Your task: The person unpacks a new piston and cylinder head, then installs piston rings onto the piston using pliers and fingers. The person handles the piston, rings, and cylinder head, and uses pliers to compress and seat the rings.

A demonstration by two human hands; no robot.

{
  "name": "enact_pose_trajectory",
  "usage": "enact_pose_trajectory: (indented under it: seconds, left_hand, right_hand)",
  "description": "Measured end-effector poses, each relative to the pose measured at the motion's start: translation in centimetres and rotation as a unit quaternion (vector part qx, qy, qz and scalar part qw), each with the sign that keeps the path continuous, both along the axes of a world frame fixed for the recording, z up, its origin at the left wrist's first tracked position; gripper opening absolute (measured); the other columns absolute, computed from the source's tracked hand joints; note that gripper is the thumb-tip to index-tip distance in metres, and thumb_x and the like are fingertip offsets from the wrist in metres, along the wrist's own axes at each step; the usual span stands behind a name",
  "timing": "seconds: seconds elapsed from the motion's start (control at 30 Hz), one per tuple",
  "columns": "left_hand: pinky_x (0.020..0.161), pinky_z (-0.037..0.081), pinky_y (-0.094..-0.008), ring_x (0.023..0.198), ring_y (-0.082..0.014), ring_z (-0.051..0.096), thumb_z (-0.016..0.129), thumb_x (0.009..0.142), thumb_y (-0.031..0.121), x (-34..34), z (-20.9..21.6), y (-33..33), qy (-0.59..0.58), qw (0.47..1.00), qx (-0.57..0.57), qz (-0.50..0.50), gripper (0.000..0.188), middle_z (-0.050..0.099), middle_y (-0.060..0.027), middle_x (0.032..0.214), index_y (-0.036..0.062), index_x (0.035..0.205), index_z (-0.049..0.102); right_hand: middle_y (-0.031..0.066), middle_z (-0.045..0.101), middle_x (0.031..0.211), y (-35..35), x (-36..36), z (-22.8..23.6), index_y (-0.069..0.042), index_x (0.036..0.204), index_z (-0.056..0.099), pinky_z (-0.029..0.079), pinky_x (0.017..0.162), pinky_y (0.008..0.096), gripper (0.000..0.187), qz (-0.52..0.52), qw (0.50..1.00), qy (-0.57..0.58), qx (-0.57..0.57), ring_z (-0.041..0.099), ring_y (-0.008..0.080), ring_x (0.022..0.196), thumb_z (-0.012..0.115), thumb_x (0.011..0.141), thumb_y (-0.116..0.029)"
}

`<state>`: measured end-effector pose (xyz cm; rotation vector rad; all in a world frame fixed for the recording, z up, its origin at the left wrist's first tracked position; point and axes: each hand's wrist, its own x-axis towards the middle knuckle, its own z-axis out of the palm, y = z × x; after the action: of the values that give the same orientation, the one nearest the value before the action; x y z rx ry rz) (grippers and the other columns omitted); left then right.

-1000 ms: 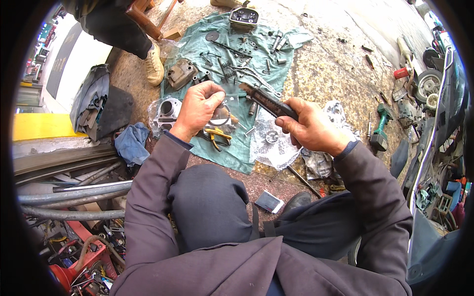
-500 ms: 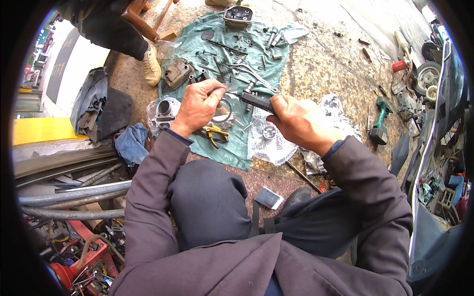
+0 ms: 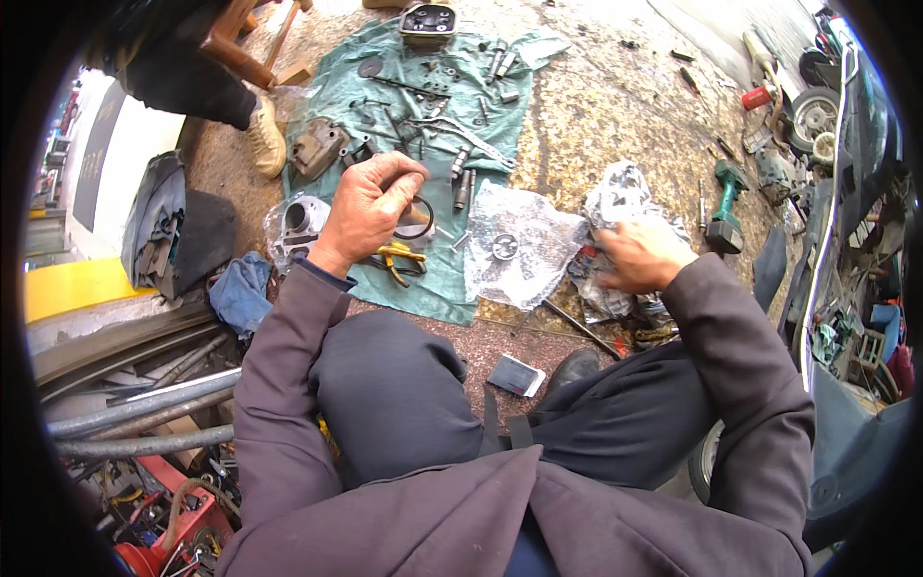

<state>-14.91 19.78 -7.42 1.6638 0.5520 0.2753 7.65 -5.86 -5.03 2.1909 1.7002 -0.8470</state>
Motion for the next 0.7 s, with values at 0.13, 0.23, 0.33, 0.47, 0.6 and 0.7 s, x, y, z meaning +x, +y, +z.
enact_pose_trajectory:
  seconds: [0.13,0.23,0.33,0.47,0.6,0.7]
  left_hand:
    - [0.058,0.045,-0.02,0.068,-0.0017,0.053,0.062,0.094,0.004,2.8,0.8,-1.6,0.027,0.99,-0.065,-0.12,0.005,0.063,0.004,0.081,0.0019,0.094,0.066]
    - [0.057,0.044,-0.0201,0.065,-0.0026,0.053,0.068,0.089,0.001,4.0,1.4,-2.5,0.008,0.978,-0.153,-0.14,0.02,0.063,0.0017,0.08,0.0041,0.107,0.058]
    - [0.06,0.048,-0.0199,0.068,-0.0056,0.06,0.068,0.091,0.006,4.3,1.4,-2.6,0.008,0.983,-0.151,-0.101,0.022,0.065,-0.0008,0.084,0.0044,0.11,0.056]
    - [0.059,0.049,-0.0204,0.065,-0.005,0.059,0.059,0.099,0.014,5.0,1.1,-3.5,-0.018,0.965,-0.256,-0.059,0.011,0.063,0.0004,0.083,0.005,0.105,0.058]
    - [0.06,0.041,-0.0166,0.068,-0.0011,0.052,0.054,0.102,0.016,5.8,2.6,-4.8,-0.063,0.969,-0.222,-0.088,0.017,0.063,0.003,0.084,0.0028,0.099,0.063]
    - [0.051,0.036,-0.0189,0.057,-0.0031,0.046,0.054,0.102,0.022,5.0,4.1,-5.5,-0.052,0.921,-0.323,-0.21,0.022,0.053,0.0039,0.071,0.0085,0.085,0.054]
  right_hand:
    - [0.0199,0.069,0.088,3.8,-2.2,0.4,-0.002,0.118,0.06,0.053,0.08,0.042,0.042,-0.111,0.902,0.249,0.334,0.068,0.0349,0.086,0.069,0.088,-0.031]
    - [0.0199,0.069,0.081,6.0,-3.1,0.6,0.001,0.097,0.066,0.053,0.073,0.0405,0.025,-0.202,0.842,0.395,0.306,0.068,0.033,0.079,0.063,0.09,-0.023]
    - [0.0094,0.065,0.068,6.4,-3.2,1.5,0.002,0.089,0.064,0.052,0.058,0.0344,0.019,-0.285,0.797,0.468,0.253,0.064,0.0149,0.059,0.056,0.093,-0.016]
    - [0.016,0.063,0.07,6.0,-3.5,2.6,0.002,0.087,0.06,0.05,0.061,0.0407,0.017,-0.243,0.801,0.434,0.334,0.064,0.0283,0.064,0.057,0.092,-0.015]
    - [0.0229,0.061,0.074,5.7,-2.5,1.0,0.0,0.084,0.058,0.05,0.066,0.0475,0.016,-0.156,0.829,0.328,0.426,0.062,0.0433,0.073,0.059,0.089,-0.015]
    - [0.0246,0.063,0.075,4.9,0.8,-0.5,-0.001,0.082,0.059,0.052,0.066,0.0464,0.014,-0.217,0.865,0.141,0.43,0.065,0.0404,0.07,0.056,0.09,-0.012]
